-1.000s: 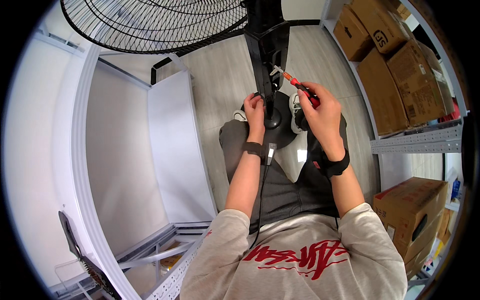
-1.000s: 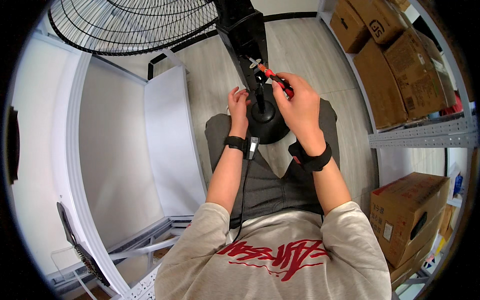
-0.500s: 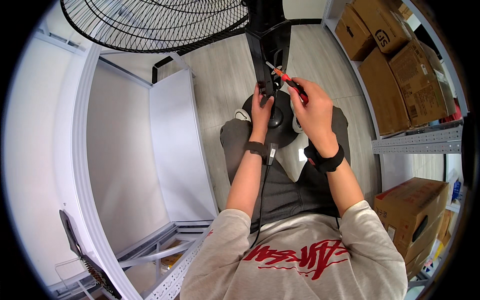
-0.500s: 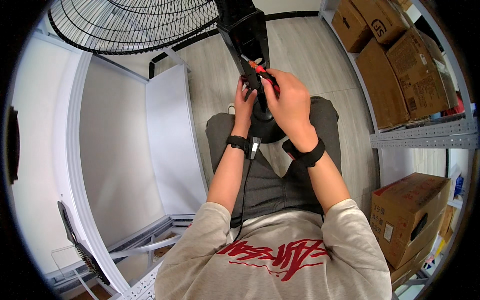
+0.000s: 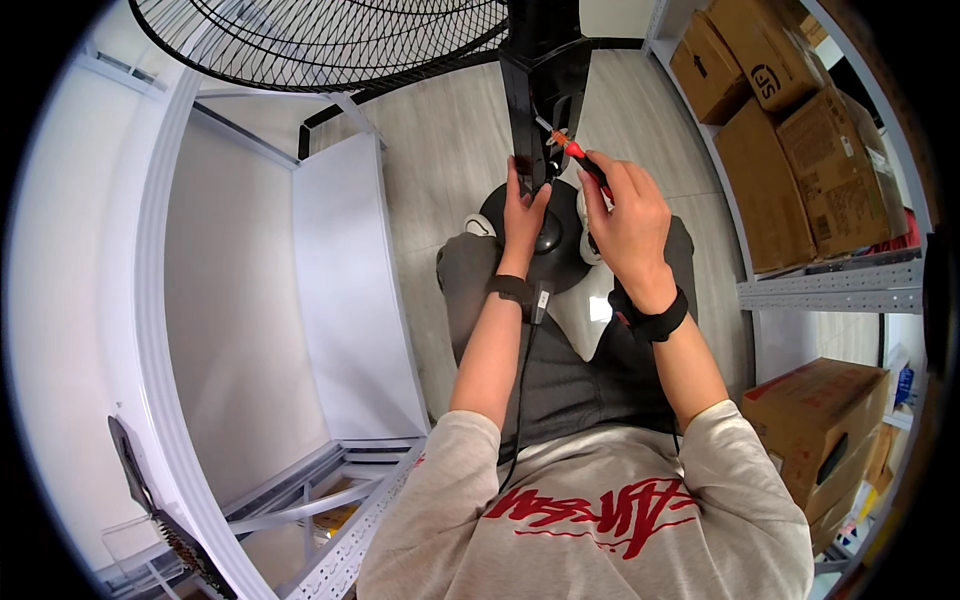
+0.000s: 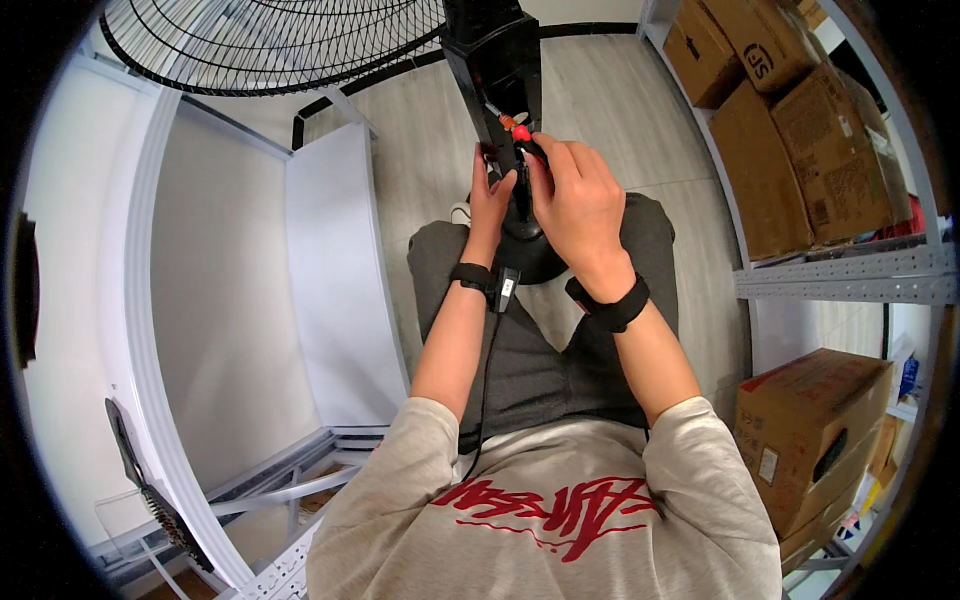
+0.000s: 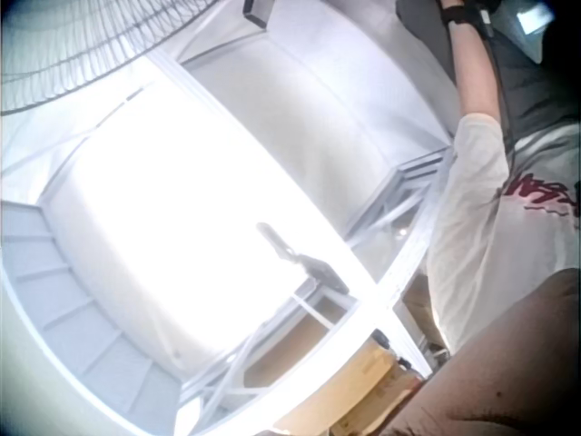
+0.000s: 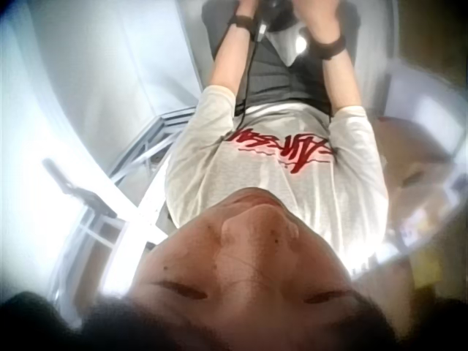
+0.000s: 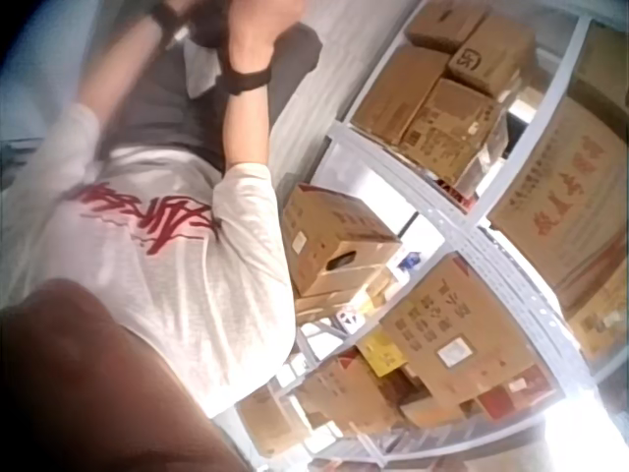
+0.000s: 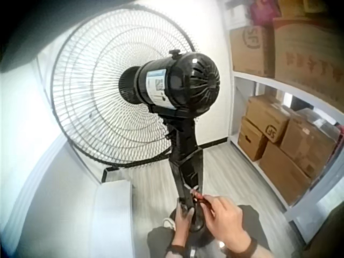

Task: The person sits on the floor and uses a screwdriver to tighten screws on the base and neck of a standing fan. They repeatedly adjust the fan's position to access different screw locations.

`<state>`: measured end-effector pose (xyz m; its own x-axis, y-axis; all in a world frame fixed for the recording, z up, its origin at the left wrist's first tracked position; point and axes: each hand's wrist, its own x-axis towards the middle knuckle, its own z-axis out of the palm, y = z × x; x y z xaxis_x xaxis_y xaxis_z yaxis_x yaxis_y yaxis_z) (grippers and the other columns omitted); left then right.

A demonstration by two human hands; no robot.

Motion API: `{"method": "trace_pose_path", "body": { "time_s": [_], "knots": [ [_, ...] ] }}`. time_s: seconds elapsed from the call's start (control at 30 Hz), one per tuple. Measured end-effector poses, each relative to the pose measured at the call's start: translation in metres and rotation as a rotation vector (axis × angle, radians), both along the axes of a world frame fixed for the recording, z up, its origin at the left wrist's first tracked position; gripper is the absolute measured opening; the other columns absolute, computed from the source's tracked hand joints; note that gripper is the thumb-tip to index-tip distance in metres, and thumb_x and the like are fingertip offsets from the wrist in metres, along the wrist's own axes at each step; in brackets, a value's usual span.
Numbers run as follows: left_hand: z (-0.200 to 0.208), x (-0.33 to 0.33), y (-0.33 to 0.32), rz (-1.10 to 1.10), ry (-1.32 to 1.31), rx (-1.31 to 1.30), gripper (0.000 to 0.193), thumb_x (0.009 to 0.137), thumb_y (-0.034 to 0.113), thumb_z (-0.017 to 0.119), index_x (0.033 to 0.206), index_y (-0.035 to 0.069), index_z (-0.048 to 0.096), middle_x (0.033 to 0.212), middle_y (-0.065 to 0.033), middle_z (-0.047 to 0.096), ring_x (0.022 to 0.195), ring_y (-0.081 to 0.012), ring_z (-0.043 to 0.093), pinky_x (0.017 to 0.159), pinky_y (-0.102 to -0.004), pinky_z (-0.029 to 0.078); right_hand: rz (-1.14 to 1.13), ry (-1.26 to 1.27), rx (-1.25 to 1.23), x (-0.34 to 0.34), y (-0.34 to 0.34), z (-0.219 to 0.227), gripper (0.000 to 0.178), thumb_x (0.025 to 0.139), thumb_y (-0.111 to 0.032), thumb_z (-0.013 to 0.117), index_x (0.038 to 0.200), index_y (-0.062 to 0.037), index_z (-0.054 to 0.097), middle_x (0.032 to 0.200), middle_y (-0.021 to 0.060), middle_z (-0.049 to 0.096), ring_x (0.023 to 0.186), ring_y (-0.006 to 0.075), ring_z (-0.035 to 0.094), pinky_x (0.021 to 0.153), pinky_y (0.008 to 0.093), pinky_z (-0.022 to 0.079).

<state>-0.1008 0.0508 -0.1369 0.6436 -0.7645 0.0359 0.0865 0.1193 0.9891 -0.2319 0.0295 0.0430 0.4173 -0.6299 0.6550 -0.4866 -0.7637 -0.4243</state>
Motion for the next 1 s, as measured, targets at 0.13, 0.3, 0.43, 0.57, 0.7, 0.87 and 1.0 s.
{"method": "trace_pose_path", "body": {
  "time_s": [0.13, 0.3, 0.43, 0.57, 0.7, 0.87, 1.0],
  "knots": [
    [-0.009, 0.007, -0.001, 0.009, -0.042, -0.024, 0.079, 0.087, 0.02, 0.066, 0.151, 0.015, 0.021, 0.143, -0.0097, 0.043, 0.125, -0.0193, 0.047, 0.101, -0.0362, 0.038, -0.02, -0.015, -0.049, 0.004, 0.0, 0.002, 0.019, 0.08, -0.01, 0.07, 0.098, -0.0072, 0.066, 0.078, 0.0062, 0.062, 0.069, 0.0239, 0.06, 0.059, 0.0349, 0.048],
    [-0.003, 0.006, 0.002, -0.085, 0.077, -0.063, 0.075, 0.089, 0.01, 0.062, 0.149, 0.002, 0.018, 0.146, -0.0099, 0.034, 0.136, -0.019, 0.032, 0.109, -0.0285, 0.026, -0.036, -0.016, -0.016, 0.002, -0.001, -0.001, 0.019, 0.08, -0.011, 0.071, 0.098, -0.0082, 0.067, 0.074, 0.0056, 0.06, 0.065, 0.0234, 0.059, 0.056, 0.0351, 0.047],
    [0.007, 0.003, 0.004, -0.104, 0.141, -0.073, 0.074, 0.09, 0.009, 0.06, 0.15, 0.002, 0.017, 0.15, -0.0106, 0.03, 0.139, -0.0191, 0.029, 0.111, -0.0286, 0.022, -0.045, 0.011, -0.021, 0.002, -0.001, -0.002, 0.018, 0.08, -0.011, 0.071, 0.098, -0.0084, 0.067, 0.073, 0.0056, 0.059, 0.065, 0.0235, 0.059, 0.056, 0.0348, 0.047],
    [0.009, 0.003, 0.004, -0.102, 0.163, -0.086, 0.074, 0.09, 0.009, 0.06, 0.15, 0.002, 0.016, 0.151, -0.0108, 0.028, 0.14, -0.0189, 0.028, 0.112, -0.0286, 0.022, -0.041, 0.005, -0.096, 0.006, 0.0, 0.001, 0.018, 0.081, -0.012, 0.07, 0.098, -0.0079, 0.067, 0.074, 0.0066, 0.06, 0.066, 0.0243, 0.06, 0.056, 0.0351, 0.047],
    [0.01, 0.003, 0.003, -0.109, 0.18, -0.125, 0.074, 0.09, 0.009, 0.06, 0.149, 0.001, 0.017, 0.148, -0.01, 0.032, 0.137, -0.0188, 0.031, 0.111, -0.0283, 0.023, -0.023, 0.003, 0.132, 0.004, -0.002, 0.003, 0.018, 0.084, -0.016, 0.068, 0.098, -0.0054, 0.067, 0.077, 0.01, 0.064, 0.067, 0.0273, 0.062, 0.058, 0.0362, 0.048],
    [0.011, 0.002, 0.003, -0.121, 0.188, -0.143, 0.074, 0.09, 0.009, 0.061, 0.149, 0.001, 0.018, 0.146, -0.0098, 0.034, 0.136, -0.0187, 0.032, 0.11, -0.0282, 0.024, 0.002, -0.021, 0.348, 0.002, -0.004, 0.008, 0.024, 0.088, -0.023, 0.064, 0.1, -0.0026, 0.067, 0.077, 0.0145, 0.066, 0.066, 0.0299, 0.064, 0.059, 0.0364, 0.049],
    [0.007, 0.004, 0.003, -0.097, 0.149, -0.123, 0.074, 0.089, 0.008, 0.061, 0.15, 0.007, 0.02, 0.144, -0.0073, 0.038, 0.128, -0.0159, 0.04, 0.104, -0.0278, 0.032, 0.021, -0.079, 0.647, 0.003, -0.008, 0.015, 0.026, 0.088, -0.026, 0.064, 0.1, -0.0035, 0.068, 0.072, 0.0143, 0.065, 0.061, 0.0311, 0.063, 0.058, 0.0375, 0.048]
  ]
}}
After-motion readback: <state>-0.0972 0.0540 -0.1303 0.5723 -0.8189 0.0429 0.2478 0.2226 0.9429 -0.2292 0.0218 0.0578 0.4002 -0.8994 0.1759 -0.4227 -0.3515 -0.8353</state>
